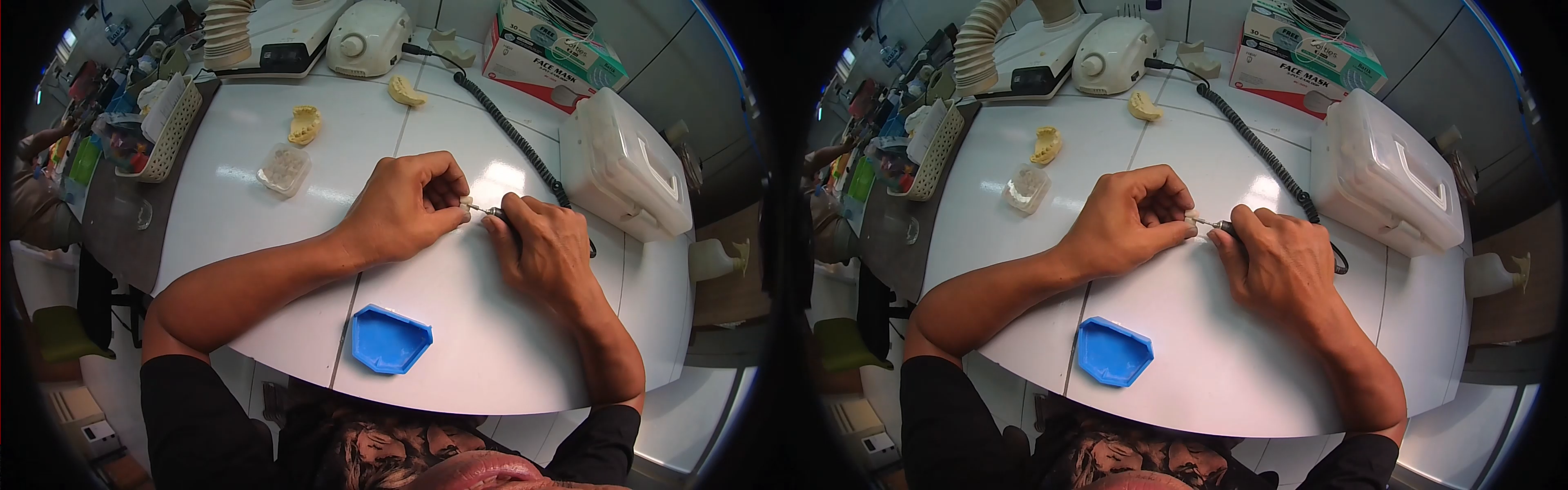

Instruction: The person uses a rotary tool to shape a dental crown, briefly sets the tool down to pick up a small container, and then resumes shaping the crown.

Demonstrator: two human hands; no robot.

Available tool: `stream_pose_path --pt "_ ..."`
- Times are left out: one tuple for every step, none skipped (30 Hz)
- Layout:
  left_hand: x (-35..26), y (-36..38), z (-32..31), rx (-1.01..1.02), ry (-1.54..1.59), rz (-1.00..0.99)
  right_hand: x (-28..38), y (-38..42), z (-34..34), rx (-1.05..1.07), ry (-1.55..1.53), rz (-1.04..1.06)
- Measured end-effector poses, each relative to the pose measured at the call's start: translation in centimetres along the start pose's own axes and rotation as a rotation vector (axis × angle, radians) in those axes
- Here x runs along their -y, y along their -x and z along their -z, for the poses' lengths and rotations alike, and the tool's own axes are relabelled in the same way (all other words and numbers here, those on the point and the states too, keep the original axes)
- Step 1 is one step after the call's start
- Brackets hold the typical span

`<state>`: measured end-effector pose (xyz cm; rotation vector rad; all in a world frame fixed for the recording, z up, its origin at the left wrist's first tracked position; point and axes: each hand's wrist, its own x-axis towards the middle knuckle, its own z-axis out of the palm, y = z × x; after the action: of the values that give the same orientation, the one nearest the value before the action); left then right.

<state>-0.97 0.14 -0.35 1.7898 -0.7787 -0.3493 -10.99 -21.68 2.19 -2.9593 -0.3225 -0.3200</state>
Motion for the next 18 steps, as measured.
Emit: stream_pose_path --pt "0.04 0.01 0.00 0.001 0.005 -0.005 -0.02 0.01 0.00 0.003 0.000 -0.004" --pt "0.11 0.02 0.01 0.002 0.009 -0.011 -0.03 0.03 -0.01 0.000 -0.001 -0.004" --pt "0.14 0.02 0.02 0.002 0.014 -0.016 -0.04 0.04 -0.03 -0.003 -0.002 -0.003" --pt "0.13 0.02 0.01 0.004 0.022 -0.015 -0.05 0.05 -0.04 -0.007 -0.002 -0.003" --pt "0.12 0.04 0.00 0.006 0.030 -0.013 -0.06 0.06 -0.04 -0.006 -0.007 -0.005" --pt "0.11 0.06 0.01 0.007 0.038 -0.011 -0.08 0.07 -0.03 -0.006 -0.011 -0.008" --pt "0.09 0.05 0.02 0.009 0.042 -0.008 -0.11 0.06 -0.04 -0.006 -0.016 -0.010" --pt "0.08 0.05 0.03 0.011 0.047 -0.005 -0.11 0.06 -0.08 -0.009 -0.016 -0.012" --pt "0.08 0.06 0.03 0.013 0.053 -0.001 -0.14 0.06 -0.13 -0.012 -0.016 -0.012" --pt "0.04 0.07 0.03 0.014 0.045 0.000 -0.17 0.07 -0.15 -0.015 -0.015 -0.014" --pt "-0.04 0.07 0.06 0.016 0.036 0.002 -0.21 0.08 -0.15 -0.014 -0.018 -0.008" --pt "-0.10 0.06 0.09 0.017 0.028 0.003 -0.28 0.06 -0.14 -0.013 -0.020 -0.003" --pt "-0.12 0.05 0.12 0.019 0.030 0.005 -0.31 0.05 -0.14 -0.011 -0.022 0.003" --pt "-0.12 0.04 0.13 0.021 0.032 0.007 -0.32 0.06 -0.19 -0.016 -0.021 0.000" --pt "-0.12 0.04 0.13 0.023 0.035 0.010 -0.31 0.09 -0.28 -0.020 -0.020 -0.004" --pt "-0.07 0.04 0.11 0.024 0.039 0.007 -0.32 0.10 -0.33 -0.024 -0.018 -0.007" --pt "0.01 0.05 0.08 0.025 0.043 0.005 -0.34 0.09 -0.31 -0.022 -0.020 -0.002" --pt "0.06 0.04 0.05 0.026 0.046 0.002 -0.39 0.08 -0.27 -0.021 -0.022 0.003"
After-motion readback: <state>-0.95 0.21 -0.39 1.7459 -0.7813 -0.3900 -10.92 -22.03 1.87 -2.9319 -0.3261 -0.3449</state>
